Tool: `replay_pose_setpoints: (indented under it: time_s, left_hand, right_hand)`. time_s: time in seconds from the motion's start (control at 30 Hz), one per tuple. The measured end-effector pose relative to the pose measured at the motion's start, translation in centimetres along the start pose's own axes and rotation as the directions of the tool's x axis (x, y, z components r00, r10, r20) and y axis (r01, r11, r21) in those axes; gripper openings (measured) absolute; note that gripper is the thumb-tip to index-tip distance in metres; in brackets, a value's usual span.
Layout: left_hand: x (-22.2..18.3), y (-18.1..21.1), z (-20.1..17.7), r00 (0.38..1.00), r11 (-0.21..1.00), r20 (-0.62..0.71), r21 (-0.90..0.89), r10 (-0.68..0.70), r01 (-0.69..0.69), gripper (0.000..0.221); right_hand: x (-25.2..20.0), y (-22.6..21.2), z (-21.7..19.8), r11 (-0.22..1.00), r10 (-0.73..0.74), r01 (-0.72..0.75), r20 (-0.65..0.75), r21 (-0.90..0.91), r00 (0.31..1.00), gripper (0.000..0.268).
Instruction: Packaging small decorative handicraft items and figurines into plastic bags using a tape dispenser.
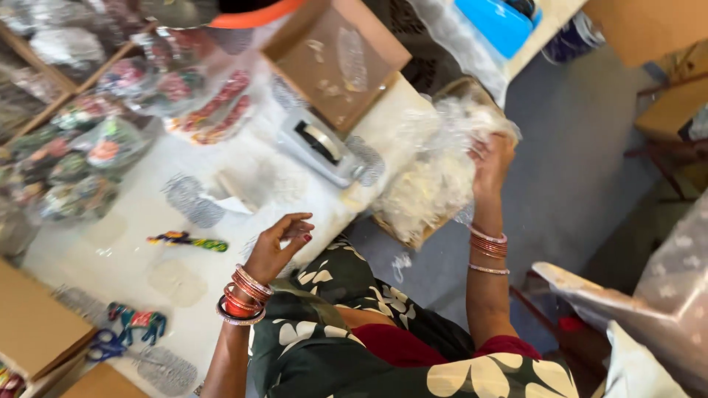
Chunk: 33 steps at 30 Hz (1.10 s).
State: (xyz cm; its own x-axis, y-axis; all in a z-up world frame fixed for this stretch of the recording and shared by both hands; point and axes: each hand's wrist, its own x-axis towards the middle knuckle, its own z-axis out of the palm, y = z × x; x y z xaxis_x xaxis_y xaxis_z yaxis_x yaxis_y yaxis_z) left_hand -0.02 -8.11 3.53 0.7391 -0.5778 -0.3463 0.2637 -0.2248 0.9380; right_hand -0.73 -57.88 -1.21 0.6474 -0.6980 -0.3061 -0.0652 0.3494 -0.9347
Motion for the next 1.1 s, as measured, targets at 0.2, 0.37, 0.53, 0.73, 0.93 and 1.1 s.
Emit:
replay_pose_setpoints:
  time_s: [0.2,0.37,0.53,0.73,0.93,1.1]
  left_hand:
    - [4.1,0.5,3.8,0.984,0.988,0.103,0.061,-0.144,0.139,0.043]
    - [5.5,-0.3,5.3,0.986,0.988,0.077,0.055,-0.151,0.147,0.042]
    - [4.4,-0.7,4.9,0.987,0.987,0.011,-0.014,-0.158,0.158,0.042]
    - [1.8,-4.0,3.6,0.956,0.960,-0.129,-0.129,-0.264,0.247,0.041]
    - [1.2,-2.6,2.6,0.965,0.958,-0.064,-0.154,-0.253,0.241,0.044]
    - [0.8,-0.2,1.5,0.981,0.976,-0.028,-0.107,-0.193,0.189,0.042]
  right_hand:
    - [10.0,9.8,-14.0,0.957,-0.285,0.252,-0.302,-0.143,0.910,0.020]
    - [13.7,12.8,-13.0,0.914,-0.226,0.163,-0.131,-0.372,0.965,0.041]
    - [12.9,13.1,-14.5,0.505,0.001,0.288,0.334,-0.814,0.943,0.083]
    - [4.1,10.4,-18.1,0.186,-0.143,0.294,0.270,-0.938,0.952,0.104]
    - [0.4,8.3,-21.1,0.614,0.370,-0.210,0.043,-0.761,0.928,0.048]
    - [-4.6,-8.3,-6.6,0.971,0.076,-0.194,0.589,0.140,0.804,0.045]
